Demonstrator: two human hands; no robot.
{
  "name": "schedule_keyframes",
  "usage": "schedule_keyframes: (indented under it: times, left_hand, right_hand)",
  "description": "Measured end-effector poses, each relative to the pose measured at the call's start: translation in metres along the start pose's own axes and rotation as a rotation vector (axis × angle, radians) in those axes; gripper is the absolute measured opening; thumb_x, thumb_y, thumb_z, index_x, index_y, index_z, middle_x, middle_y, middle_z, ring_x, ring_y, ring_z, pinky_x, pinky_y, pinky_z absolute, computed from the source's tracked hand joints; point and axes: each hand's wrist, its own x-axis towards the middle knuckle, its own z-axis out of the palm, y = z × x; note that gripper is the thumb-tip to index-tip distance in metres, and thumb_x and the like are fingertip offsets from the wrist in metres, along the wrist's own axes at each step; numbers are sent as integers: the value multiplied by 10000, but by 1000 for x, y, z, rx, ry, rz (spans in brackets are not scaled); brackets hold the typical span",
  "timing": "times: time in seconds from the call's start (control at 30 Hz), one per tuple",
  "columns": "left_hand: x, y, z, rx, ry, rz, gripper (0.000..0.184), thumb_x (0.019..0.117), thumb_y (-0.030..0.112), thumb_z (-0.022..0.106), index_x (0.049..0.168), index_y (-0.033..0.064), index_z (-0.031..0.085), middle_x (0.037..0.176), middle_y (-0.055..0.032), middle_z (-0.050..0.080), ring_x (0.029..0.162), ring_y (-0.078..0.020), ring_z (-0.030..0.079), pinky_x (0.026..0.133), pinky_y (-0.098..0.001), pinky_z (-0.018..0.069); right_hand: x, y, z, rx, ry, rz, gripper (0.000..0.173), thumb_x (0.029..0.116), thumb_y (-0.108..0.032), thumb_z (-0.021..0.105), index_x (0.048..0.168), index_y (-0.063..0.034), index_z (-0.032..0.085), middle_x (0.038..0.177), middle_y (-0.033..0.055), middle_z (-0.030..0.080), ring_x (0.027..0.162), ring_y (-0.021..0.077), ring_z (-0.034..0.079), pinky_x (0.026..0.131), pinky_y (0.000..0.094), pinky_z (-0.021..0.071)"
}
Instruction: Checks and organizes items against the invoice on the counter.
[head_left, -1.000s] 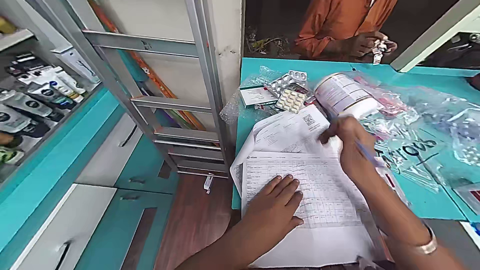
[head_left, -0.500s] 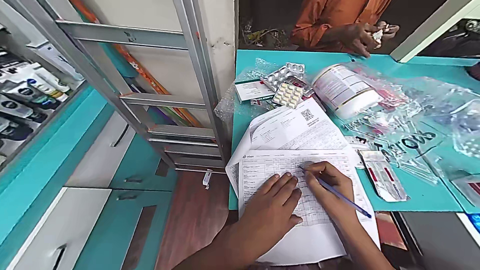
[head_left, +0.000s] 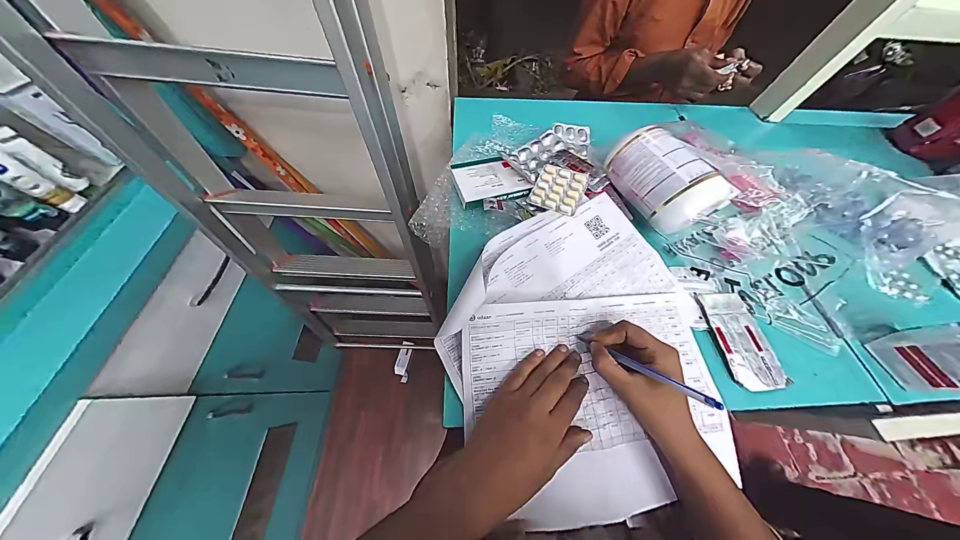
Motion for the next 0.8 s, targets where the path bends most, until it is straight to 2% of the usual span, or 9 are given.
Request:
schedule_keyframes:
  times: [0.17,0.37,0.57,0.67,0.73,0.8]
  left_hand:
    - [1,2,0,25,1,-10,405,993,392,596,1244,95,706,1401,-92,640,1380,-263,542,1160,-425,411]
    - [-1,1,1,28,14,-21,399,997,388,587,1241,99,714,1399,-82,643,1386,-258,536,1163,-426,409]
    - [-3,-6,10,26,58,-6,440,1023,443,508,1226,120,728,1396,-69,649,1382,-242,542,1153,-453,411]
    - [2,-5,-7,-78,-104,-45,431,1026,373,568,1276,48,699,1431,-165,608,1392,-342,522,1165,-545,373]
    - [7,-3,-16,-159,-217,-82,440,1036,332,583,1318,4,665,1454,-236,565,1408,-424,480,1177,-607,322]
    - [9,-5,-20,-194,-253,-99,438,1036,304,589,1309,-31,660,1447,-285,549,1400,-497,454,1171,-650,296]
  right_hand:
    - [-2,3,2,-56,17,-5,33,814,-76,677,835,-55,691,770,-49,703,639,-48,615,582,118,517]
    - [0,4,4,-54,13,-17,51,814,-85,679,841,-44,694,753,-54,693,626,-58,603,577,111,509]
    - [1,4,-2,111,64,-49,51,845,-30,656,884,-21,687,746,-51,668,638,-55,594,595,120,506]
    - [-1,-4,-8,174,64,-74,87,882,-16,641,948,20,686,780,-3,682,668,-24,608,625,142,517]
    - [-4,-13,-24,139,67,-96,133,913,-19,640,1017,52,681,822,59,695,705,29,633,655,179,533]
    - [-5,-22,-43,53,88,-129,185,935,-37,646,1086,64,681,863,100,714,732,69,650,668,199,536]
